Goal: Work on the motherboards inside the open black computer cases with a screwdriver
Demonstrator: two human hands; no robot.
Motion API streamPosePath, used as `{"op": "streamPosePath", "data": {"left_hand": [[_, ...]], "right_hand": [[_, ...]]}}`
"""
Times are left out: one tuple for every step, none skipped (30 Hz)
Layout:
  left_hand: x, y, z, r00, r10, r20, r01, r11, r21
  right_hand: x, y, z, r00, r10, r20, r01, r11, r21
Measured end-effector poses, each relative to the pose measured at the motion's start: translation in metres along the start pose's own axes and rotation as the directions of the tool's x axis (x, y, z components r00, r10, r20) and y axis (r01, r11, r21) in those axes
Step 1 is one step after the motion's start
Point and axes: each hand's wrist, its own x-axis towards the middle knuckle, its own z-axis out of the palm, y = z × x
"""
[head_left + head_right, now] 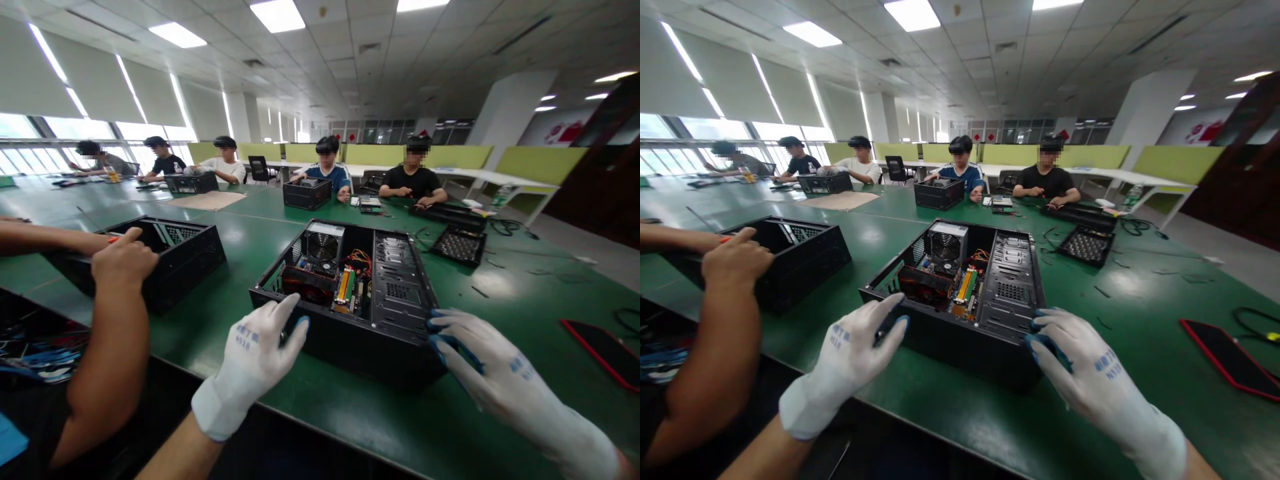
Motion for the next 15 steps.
{"op": "streamPosePath", "data": {"left_hand": [[0.006, 0.0, -0.003, 0.999, 0.011, 0.032, -0.013, 0.997, 0.07], [0.011, -0.001, -0.004, 0.997, 0.023, 0.068, -0.032, 0.991, 0.131], [0.013, 0.0, -0.004, 0.994, 0.04, 0.106, -0.058, 0.983, 0.176], [0.015, 0.001, -0.004, 0.989, 0.055, 0.14, -0.084, 0.974, 0.208], [0.015, 0.002, -0.005, 0.983, 0.064, 0.174, -0.104, 0.968, 0.228], [0.014, 0.005, -0.006, 0.976, 0.068, 0.206, -0.117, 0.964, 0.239], [0.013, 0.008, -0.008, 0.97, 0.069, 0.232, -0.126, 0.961, 0.244], [0.011, 0.012, -0.011, 0.966, 0.07, 0.251, -0.133, 0.961, 0.244], [0.009, 0.017, -0.015, 0.962, 0.073, 0.263, -0.139, 0.961, 0.239], [0.006, 0.021, -0.019, 0.957, 0.081, 0.28, -0.148, 0.962, 0.228], [0.003, 0.026, -0.023, 0.951, 0.091, 0.296, -0.16, 0.963, 0.218], [0.0, 0.03, -0.027, 0.946, 0.102, 0.308, -0.173, 0.962, 0.212], [-0.004, 0.035, -0.031, 0.94, 0.114, 0.323, -0.188, 0.96, 0.208], [-0.007, 0.039, -0.035, 0.934, 0.126, 0.335, -0.204, 0.957, 0.207], [-0.01, 0.043, -0.039, 0.929, 0.139, 0.342, -0.219, 0.953, 0.208]], "right_hand": [[-0.007, 0.001, -0.003, 1.0, 0.007, -0.009, -0.007, 1.0, 0.004], [-0.013, 0.001, -0.006, 1.0, 0.016, -0.019, -0.016, 1.0, 0.011], [-0.018, 0.002, -0.008, 0.999, 0.027, -0.03, -0.027, 0.999, 0.018], [-0.021, 0.001, -0.01, 0.998, 0.04, -0.041, -0.039, 0.999, 0.024], [-0.024, 0.001, -0.011, 0.997, 0.051, -0.051, -0.049, 0.998, 0.03], [-0.026, 0.0, -0.012, 0.997, 0.058, -0.058, -0.056, 0.998, 0.032], [-0.029, 0.0, -0.014, 0.996, 0.061, -0.062, -0.06, 0.998, 0.031], [-0.031, -0.001, -0.015, 0.996, 0.059, -0.066, -0.058, 0.998, 0.024], [-0.033, -0.001, -0.018, 0.996, 0.052, -0.079, -0.051, 0.999, 0.014], [-0.037, 0.0, -0.021, 0.995, 0.034, -0.092, -0.034, 0.999, 0.0], [-0.041, 0.0, -0.024, 0.995, 0.009, -0.102, -0.011, 1.0, -0.017], [-0.045, 0.001, -0.027, 0.994, -0.017, -0.11, 0.013, 0.999, -0.035], [-0.051, 0.001, -0.03, 0.993, -0.039, -0.116, 0.034, 0.998, -0.051], [-0.057, 0.001, -0.033, 0.992, -0.052, -0.116, 0.045, 0.997, -0.062], [-0.063, 0.001, -0.036, 0.992, -0.051, -0.114, 0.044, 0.997, -0.064]]}}
